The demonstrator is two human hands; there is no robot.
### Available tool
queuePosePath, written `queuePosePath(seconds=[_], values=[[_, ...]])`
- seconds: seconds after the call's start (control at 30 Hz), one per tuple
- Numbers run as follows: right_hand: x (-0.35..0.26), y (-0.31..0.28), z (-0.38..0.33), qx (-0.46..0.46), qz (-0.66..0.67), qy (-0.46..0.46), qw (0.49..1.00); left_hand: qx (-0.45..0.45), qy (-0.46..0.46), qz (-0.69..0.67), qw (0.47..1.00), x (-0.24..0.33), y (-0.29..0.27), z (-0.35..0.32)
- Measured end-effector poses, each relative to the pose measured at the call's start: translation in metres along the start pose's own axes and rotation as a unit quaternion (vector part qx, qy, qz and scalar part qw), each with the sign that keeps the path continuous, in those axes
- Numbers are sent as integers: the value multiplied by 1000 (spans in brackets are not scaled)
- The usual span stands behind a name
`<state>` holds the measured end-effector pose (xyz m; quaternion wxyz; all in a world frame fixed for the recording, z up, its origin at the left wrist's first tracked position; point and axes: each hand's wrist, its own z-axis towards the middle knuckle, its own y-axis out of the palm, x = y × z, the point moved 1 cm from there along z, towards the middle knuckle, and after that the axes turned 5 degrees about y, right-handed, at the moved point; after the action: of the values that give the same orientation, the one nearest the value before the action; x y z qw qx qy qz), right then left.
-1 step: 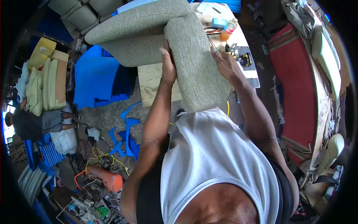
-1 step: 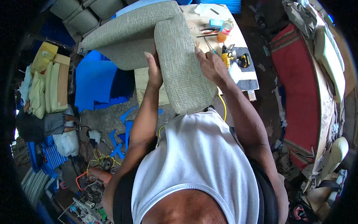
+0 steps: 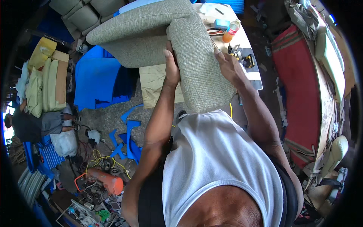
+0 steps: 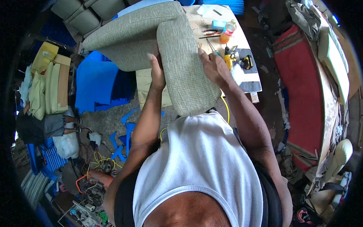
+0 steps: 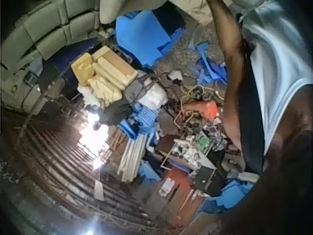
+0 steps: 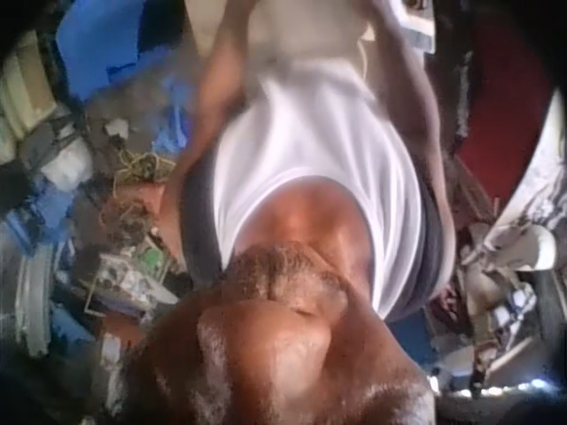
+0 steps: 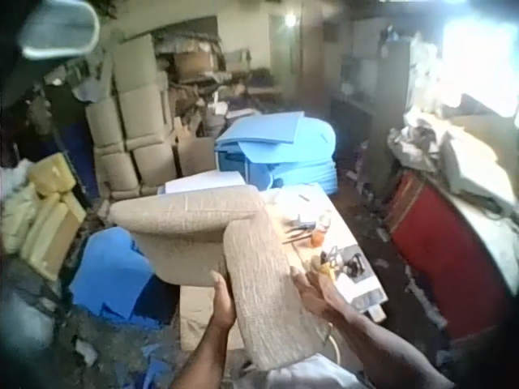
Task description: Stapling fabric and adding foam/backing to a chair frame structure.
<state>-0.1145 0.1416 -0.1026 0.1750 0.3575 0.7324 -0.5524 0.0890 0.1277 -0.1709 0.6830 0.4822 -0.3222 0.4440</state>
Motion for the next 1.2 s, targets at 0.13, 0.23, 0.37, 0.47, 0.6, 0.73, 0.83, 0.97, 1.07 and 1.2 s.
queuePosePath(seconds=[0.13, 0.23, 0.37, 0.47, 0.6, 0.73, 0.83, 0.97, 1.07, 1.2], values=[[-6, 0, -9, 8, -26, -45, 999, 25, 6, 38, 999, 0, 1, -18], [-8, -4, -20, 12, -65, -135, 989, -50, 46, 228, 971, 19, 2, -22], [11, 6, -4, 52, -9, -228, 972, -126, 72, 413, 899, 44, 19, -25], [13, 5, 0, 24, 62, -172, 983, -151, 41, 478, 864, 59, 38, -24], [22, -2, -8, -31, 122, -146, 981, -248, 27, 594, 765, 81, 67, -34], [14, -1, -10, -45, 247, -103, 963, -334, 22, 579, 743, 86, 65, -38], [17, 6, -8, -87, 248, -89, 961, -272, 38, 591, 759, 70, 19, 15], [16, 12, -6, -88, 262, -87, 957, -153, 102, 673, 717, 26, -43, 105], [35, 18, 4, -77, 313, -103, 941, -152, 2, 650, 744, 34, -7, 134], [33, 19, 1, -90, 293, -102, 946, -177, 132, 702, 677, 12, 9, 77]])
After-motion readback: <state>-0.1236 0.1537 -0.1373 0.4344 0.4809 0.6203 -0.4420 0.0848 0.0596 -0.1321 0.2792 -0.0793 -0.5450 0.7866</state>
